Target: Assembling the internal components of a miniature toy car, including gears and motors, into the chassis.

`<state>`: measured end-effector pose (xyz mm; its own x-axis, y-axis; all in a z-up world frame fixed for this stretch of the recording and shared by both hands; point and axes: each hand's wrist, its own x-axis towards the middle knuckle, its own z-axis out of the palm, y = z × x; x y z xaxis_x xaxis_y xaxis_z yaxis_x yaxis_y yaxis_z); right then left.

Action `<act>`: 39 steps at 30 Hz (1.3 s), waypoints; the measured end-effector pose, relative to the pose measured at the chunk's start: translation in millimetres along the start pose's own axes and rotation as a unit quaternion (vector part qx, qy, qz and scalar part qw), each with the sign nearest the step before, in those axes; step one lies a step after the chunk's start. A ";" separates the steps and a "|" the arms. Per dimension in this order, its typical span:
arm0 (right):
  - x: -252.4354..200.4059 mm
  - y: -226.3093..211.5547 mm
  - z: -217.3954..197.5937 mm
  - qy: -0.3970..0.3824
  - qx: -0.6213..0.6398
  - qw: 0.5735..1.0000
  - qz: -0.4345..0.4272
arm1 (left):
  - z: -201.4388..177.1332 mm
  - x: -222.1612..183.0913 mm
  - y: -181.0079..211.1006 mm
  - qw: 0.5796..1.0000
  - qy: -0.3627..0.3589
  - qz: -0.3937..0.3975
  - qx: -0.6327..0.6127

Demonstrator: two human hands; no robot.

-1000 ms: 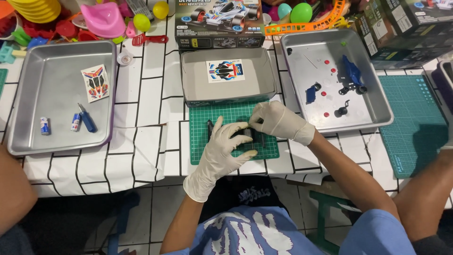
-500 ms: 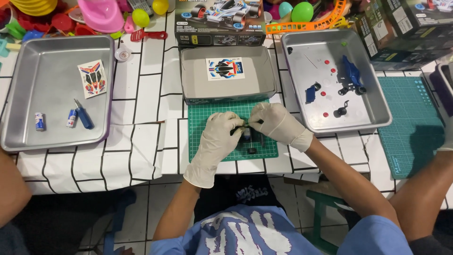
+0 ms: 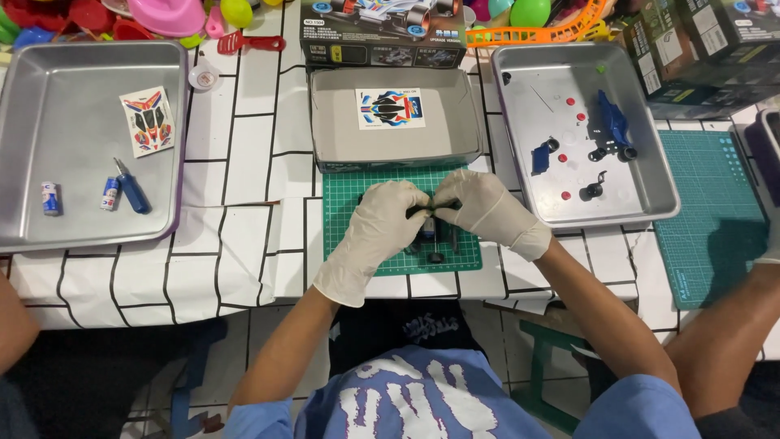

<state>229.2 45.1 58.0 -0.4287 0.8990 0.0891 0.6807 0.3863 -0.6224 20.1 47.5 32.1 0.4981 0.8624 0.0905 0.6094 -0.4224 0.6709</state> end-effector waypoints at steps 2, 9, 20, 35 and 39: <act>-2.1 -12.9 -13.6 -0.010 0.020 0.999 0.038 | -1.8 9.5 -5.7 0.999 -0.032 -0.010 0.019; -74.1 -53.8 -19.1 0.072 -0.224 0.972 0.017 | -27.0 26.1 14.4 0.994 -0.098 -0.017 0.053; -103.2 -35.7 116.5 0.343 -0.257 0.900 0.084 | -22.2 48.6 23.6 0.979 -0.182 -0.079 0.035; -95.3 -32.7 116.5 0.426 -0.162 0.889 0.055 | -25.7 37.6 14.5 0.987 -0.163 0.005 -0.002; -98.9 -25.6 122.0 0.422 -0.167 0.889 0.057 | -30.3 28.4 14.0 0.985 -0.164 0.046 0.020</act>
<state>181.7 -78.9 -29.7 0.1573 0.7171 0.6790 0.8897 0.1954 -0.4125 24.0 74.6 66.4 0.7210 0.6862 -0.0968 0.5730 -0.5118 0.6401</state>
